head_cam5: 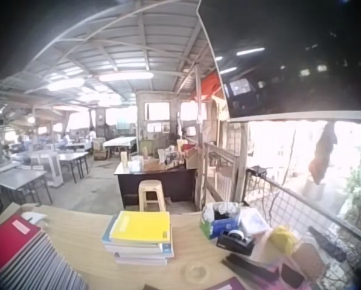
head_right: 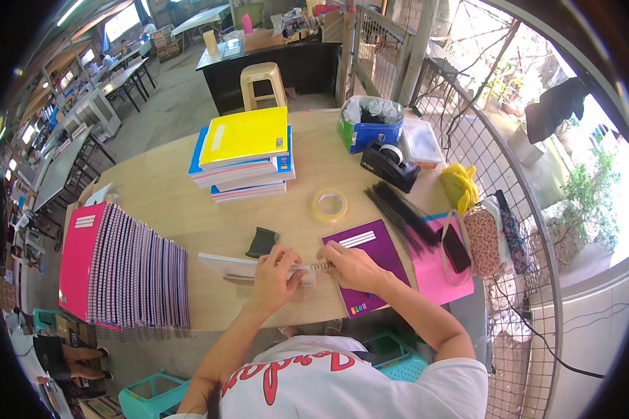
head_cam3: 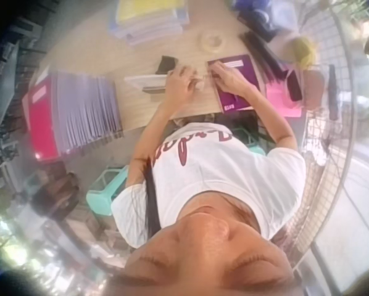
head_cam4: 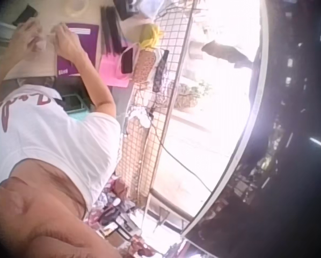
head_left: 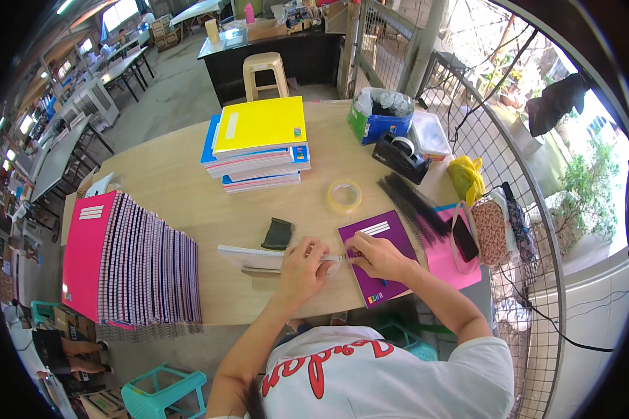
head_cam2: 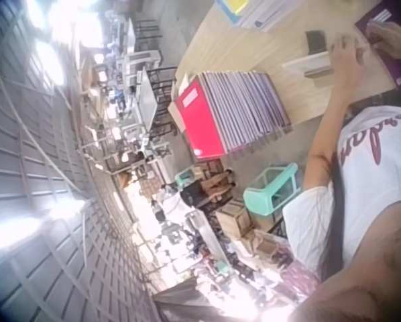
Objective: The person prepares notebooks by inserting a spiral binding through the holes of paper stacks and colorful covers, then uses a tool to trim or secure the ends of the spirals before stacking the finished notebooks into piles on a table.
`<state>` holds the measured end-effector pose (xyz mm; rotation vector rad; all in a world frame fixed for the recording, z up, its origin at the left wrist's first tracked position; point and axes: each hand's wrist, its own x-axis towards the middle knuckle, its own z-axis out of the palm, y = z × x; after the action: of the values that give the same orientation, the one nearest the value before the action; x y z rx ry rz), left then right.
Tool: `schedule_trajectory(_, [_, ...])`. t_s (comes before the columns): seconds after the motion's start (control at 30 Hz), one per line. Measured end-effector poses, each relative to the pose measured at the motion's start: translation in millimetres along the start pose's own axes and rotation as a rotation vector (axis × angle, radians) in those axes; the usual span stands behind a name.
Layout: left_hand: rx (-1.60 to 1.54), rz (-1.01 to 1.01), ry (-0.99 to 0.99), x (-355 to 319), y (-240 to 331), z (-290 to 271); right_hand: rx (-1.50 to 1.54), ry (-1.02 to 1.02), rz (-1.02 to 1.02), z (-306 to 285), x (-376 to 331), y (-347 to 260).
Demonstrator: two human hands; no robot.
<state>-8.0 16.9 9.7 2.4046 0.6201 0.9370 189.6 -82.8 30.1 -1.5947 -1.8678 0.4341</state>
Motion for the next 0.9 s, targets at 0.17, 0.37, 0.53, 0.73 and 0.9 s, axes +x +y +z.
schedule_trajectory(0.17, [0.055,0.068,-0.065,-5,-4,-2,0.010,0.000,0.077,5,3,-23])
schedule_trajectory(0.37, [0.037,0.071,-0.074,-6,-3,-2,0.031,0.262,0.076,24,3,-31])
schedule_trajectory(0.53, [0.051,0.082,-0.062,-9,-4,-2,-0.207,0.174,-0.066,26,1,-24])
schedule_trajectory(0.73, [0.029,0.116,-0.041,-18,9,-8,0.300,0.246,0.370,20,51,26])
schedule_trajectory(0.9, [0.071,0.104,-0.024,-30,10,3,-0.139,-0.406,0.104,129,139,57])
